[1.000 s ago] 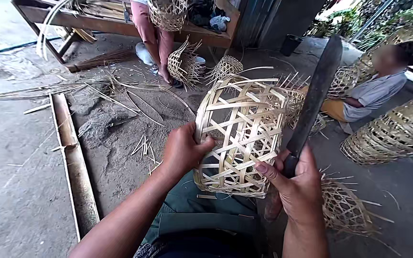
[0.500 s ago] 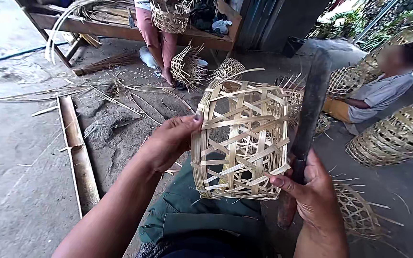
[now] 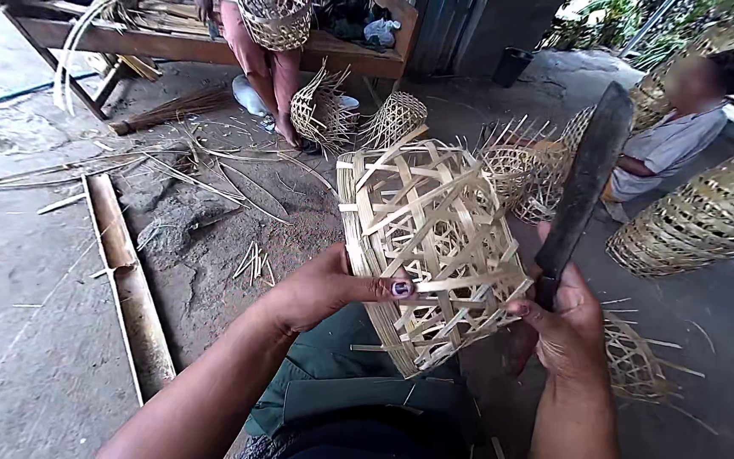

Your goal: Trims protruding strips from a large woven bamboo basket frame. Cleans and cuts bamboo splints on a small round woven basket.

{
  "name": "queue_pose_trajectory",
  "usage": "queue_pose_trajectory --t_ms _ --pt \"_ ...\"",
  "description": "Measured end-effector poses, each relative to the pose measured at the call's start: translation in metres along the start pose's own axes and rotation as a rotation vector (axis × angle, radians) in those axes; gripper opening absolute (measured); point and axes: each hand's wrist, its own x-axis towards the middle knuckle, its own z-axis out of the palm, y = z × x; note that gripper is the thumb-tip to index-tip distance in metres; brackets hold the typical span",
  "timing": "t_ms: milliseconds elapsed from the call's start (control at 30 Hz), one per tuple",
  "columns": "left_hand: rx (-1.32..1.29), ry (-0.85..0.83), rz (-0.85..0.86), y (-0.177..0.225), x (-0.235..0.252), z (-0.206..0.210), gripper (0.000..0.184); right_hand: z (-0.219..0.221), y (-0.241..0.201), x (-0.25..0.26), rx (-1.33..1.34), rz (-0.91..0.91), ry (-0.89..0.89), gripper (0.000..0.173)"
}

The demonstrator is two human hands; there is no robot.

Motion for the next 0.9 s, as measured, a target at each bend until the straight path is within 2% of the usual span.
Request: queue_pose_trajectory --t_ms 67,167,200,300,367,467,600,700,767,800,900 --pt "0.001 0.126 0.078 0.009 0.005 0.007 0.006 0.001 -0.012 0.001 -0.088 -0.048 0.11 0.089" --pt "-0.017 0.268 0.209 0.02 0.017 0.01 0.008 -0.001 -0.04 -0.001 0.067 -0.057 0.01 0.057" --pt "-0.016 0.286 0.221 0.018 0.021 0.009 0.009 0.0 -0.049 -0.002 0.16 -0.014 -0.072 0.056" --pt "0.025 0.294 0.167 -0.003 0.035 0.009 0.012 0.011 -0.061 -0.003 0.323 0.124 -0.295 0.067" --pt "0.015 0.291 0.11 -0.019 0.04 0.012 0.013 0.021 -0.059 0.001 0.307 0.154 -0.358 0.057" --pt "-0.047 0.291 0.07 -0.035 0.042 0.013 0.012 0.027 -0.048 0.007 0.306 0.207 -0.369 0.047" --pt "-0.048 0.28 0.085 -0.037 0.038 0.007 0.01 0.026 -0.04 0.011 0.342 0.299 -0.366 0.041" --pt "0.0 0.278 0.086 -0.036 0.038 0.009 0.009 0.03 -0.036 0.013 0.391 0.278 -0.387 0.035" --pt "0.045 0.297 0.093 -0.035 0.039 0.013 0.01 0.037 -0.034 0.014 0.315 0.22 -0.365 0.036" --pt "0.061 0.314 0.097 -0.035 0.04 0.014 0.012 0.04 -0.033 0.014 0.191 0.154 -0.332 0.038" --pt "0.074 0.354 0.098 -0.035 0.043 0.016 0.014 0.054 -0.023 0.007 -0.484 -0.173 -0.144 0.04"
